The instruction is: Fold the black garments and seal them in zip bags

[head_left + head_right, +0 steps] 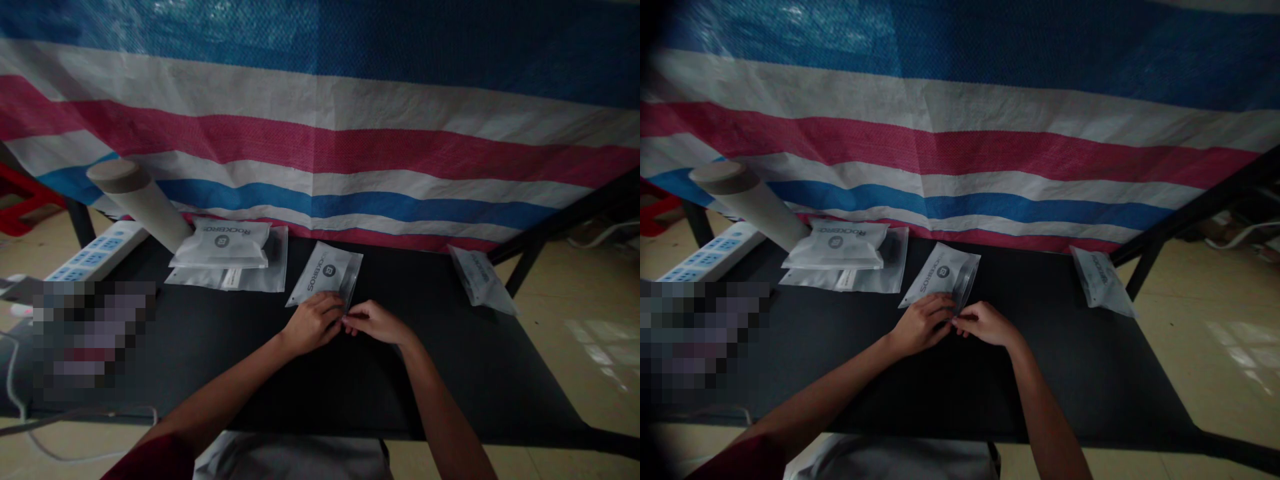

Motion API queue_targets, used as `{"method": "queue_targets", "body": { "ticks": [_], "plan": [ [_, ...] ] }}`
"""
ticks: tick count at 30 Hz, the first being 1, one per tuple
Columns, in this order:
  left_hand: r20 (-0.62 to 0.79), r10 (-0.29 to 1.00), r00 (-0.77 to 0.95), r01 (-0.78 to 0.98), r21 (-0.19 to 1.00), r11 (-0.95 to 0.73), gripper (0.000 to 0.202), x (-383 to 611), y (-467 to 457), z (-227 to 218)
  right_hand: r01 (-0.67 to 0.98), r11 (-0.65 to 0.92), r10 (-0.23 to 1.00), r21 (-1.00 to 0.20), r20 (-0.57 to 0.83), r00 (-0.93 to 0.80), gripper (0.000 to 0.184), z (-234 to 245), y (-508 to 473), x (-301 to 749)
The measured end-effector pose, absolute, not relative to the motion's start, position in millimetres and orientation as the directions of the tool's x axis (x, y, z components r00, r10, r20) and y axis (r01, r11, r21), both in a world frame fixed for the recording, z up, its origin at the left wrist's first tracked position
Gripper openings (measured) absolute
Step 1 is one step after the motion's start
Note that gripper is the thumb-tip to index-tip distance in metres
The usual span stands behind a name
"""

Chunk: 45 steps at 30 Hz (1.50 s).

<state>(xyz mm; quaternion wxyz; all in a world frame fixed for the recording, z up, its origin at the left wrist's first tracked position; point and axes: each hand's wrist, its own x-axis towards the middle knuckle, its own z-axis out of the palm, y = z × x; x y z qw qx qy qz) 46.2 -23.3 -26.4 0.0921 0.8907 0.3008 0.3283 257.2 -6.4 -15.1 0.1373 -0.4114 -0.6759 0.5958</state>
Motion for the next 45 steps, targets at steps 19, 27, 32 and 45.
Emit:
{"method": "queue_targets", "body": {
  "ticks": [19, 27, 32, 45],
  "plan": [
    [0.498, 0.607, 0.619, 0.590, 0.216, -0.778, 0.021, 44.5, -25.0, -23.0, 0.207, -0.332, 0.866, -0.920, -0.384, -0.319, 0.025, -20.6, -10.2, 229.3],
    [0.535, 0.577, 0.617, 0.492, 0.311, -0.813, 0.021, 56.9, -43.1, -23.4, 0.214, -0.284, 0.925, -0.935, -0.326, -0.194, 0.025, -31.2, -3.2, 235.9],
    [0.562, 0.544, 0.623, 0.443, 0.318, -0.838, 0.021, 63.5, -55.0, -22.4, 0.200, -0.282, 0.939, -0.938, -0.313, -0.140, 0.025, -33.4, 2.0, 241.7],
    [0.568, 0.398, 0.720, 0.222, 0.355, -0.908, 0.020, 77.7, -86.1, -20.5, 0.196, -0.186, 0.979, -0.963, -0.163, 0.126, 0.028, -36.5, 16.4, 268.1]
  ]
}}
